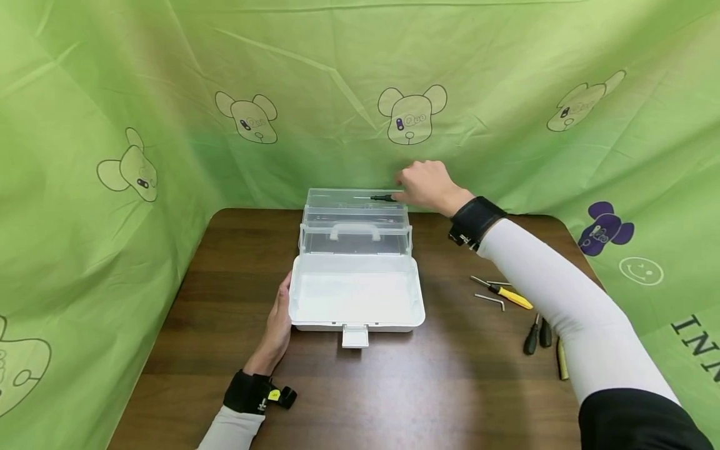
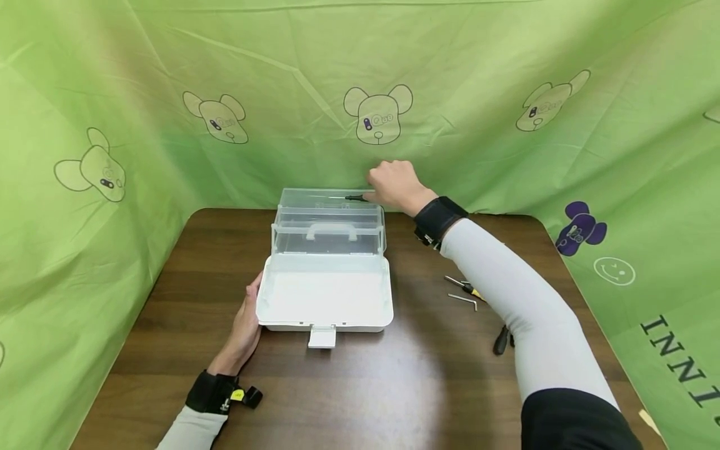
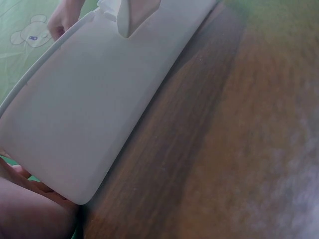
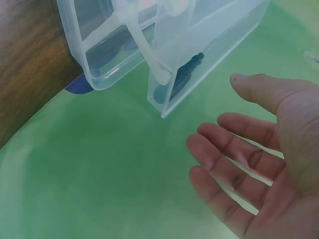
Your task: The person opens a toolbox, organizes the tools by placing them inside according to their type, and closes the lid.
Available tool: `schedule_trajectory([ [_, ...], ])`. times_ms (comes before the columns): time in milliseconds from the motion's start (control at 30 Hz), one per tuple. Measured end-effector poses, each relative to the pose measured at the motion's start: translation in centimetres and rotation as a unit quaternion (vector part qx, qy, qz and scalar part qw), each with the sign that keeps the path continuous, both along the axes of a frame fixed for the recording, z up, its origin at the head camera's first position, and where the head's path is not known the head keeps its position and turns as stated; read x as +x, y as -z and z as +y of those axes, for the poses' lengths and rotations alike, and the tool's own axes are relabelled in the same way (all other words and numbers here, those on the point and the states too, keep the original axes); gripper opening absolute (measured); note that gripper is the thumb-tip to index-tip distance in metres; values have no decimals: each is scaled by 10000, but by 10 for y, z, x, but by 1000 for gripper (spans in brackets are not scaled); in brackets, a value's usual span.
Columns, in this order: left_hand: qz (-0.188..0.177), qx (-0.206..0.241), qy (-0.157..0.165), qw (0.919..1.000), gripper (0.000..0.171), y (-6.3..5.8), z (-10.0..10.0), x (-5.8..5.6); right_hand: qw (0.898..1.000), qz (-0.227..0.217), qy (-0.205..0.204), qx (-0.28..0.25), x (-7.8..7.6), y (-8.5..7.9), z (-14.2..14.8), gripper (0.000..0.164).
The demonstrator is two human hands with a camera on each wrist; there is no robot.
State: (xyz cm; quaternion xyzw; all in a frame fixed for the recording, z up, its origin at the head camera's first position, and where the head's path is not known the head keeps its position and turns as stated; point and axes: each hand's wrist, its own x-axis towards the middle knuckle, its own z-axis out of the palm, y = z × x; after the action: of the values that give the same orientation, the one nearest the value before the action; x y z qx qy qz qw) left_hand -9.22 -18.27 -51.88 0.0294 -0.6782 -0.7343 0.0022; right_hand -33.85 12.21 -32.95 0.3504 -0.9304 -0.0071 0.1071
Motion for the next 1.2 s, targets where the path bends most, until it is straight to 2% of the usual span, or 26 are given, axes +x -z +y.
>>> schedule_trajectory([
  [100,17,13,-2,10000,68,0,0,-1,9999,69,-61,-67,6,-4,5,36],
  [400,13,-13,54,10000,68,-2,0,-1,9994,255,-251,-26,22,-6,23,22],
  [633,-66,-83,1,9999,68,-1,0,-1,9987,417,-282,-78,33,-5,35,24],
  [833,-91,-76,-10,9999,68,-1,0,-1,9995,250,-163,-110,43,-1,49,23],
  [1200,10,-27,-12,10000,69,1,-1,-1,9999,-92,56,-42,60,19,76,24],
])
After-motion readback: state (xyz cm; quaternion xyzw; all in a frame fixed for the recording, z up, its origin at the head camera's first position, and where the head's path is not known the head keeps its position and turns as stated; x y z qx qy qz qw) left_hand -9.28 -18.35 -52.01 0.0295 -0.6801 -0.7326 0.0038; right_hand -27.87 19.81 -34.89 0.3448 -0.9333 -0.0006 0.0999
